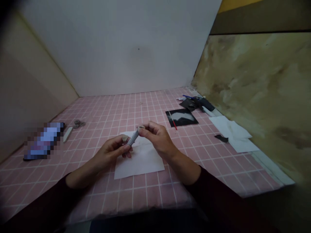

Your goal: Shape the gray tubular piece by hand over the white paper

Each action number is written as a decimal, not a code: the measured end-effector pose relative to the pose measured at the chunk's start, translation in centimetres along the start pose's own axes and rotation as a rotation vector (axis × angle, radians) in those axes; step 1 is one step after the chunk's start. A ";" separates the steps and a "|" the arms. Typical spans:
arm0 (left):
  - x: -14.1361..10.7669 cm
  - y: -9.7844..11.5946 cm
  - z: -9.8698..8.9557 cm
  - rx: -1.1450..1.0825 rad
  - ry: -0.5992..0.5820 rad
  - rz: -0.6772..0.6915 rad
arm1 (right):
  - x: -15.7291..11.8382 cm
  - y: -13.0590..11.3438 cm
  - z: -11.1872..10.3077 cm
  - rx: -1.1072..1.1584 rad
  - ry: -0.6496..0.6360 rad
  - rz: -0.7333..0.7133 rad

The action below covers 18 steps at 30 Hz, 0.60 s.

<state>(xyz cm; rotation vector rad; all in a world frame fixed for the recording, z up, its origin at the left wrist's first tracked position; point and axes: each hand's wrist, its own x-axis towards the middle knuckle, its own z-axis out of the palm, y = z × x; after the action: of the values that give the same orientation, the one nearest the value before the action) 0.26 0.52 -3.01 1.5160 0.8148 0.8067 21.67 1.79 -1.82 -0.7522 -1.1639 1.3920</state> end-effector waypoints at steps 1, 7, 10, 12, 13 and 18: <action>0.0 0.0 0.0 -0.012 -0.002 -0.004 | 0.0 0.1 0.1 0.025 0.006 0.009; 0.0 0.6 0.0 -0.058 -0.050 -0.027 | 0.1 -0.2 -0.1 0.017 -0.023 0.050; 0.0 0.7 0.0 -0.037 -0.018 -0.043 | -0.1 -0.2 -0.2 -0.019 -0.047 0.051; 0.0 0.7 -0.1 -0.033 0.002 -0.059 | -0.1 -0.1 -0.3 -0.056 -0.042 0.015; 0.0 0.8 -0.1 -0.035 0.003 -0.064 | -0.1 -0.1 -0.4 -0.077 -0.039 -0.004; 0.0 0.9 -0.2 -0.078 -0.052 -0.078 | -0.1 -0.8 -0.4 -0.187 -0.017 -0.079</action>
<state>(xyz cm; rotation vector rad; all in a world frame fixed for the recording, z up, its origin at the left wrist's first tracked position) 0.10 0.55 -2.09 1.4221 0.7907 0.7302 22.36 1.67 -1.23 -0.8173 -1.3365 1.2381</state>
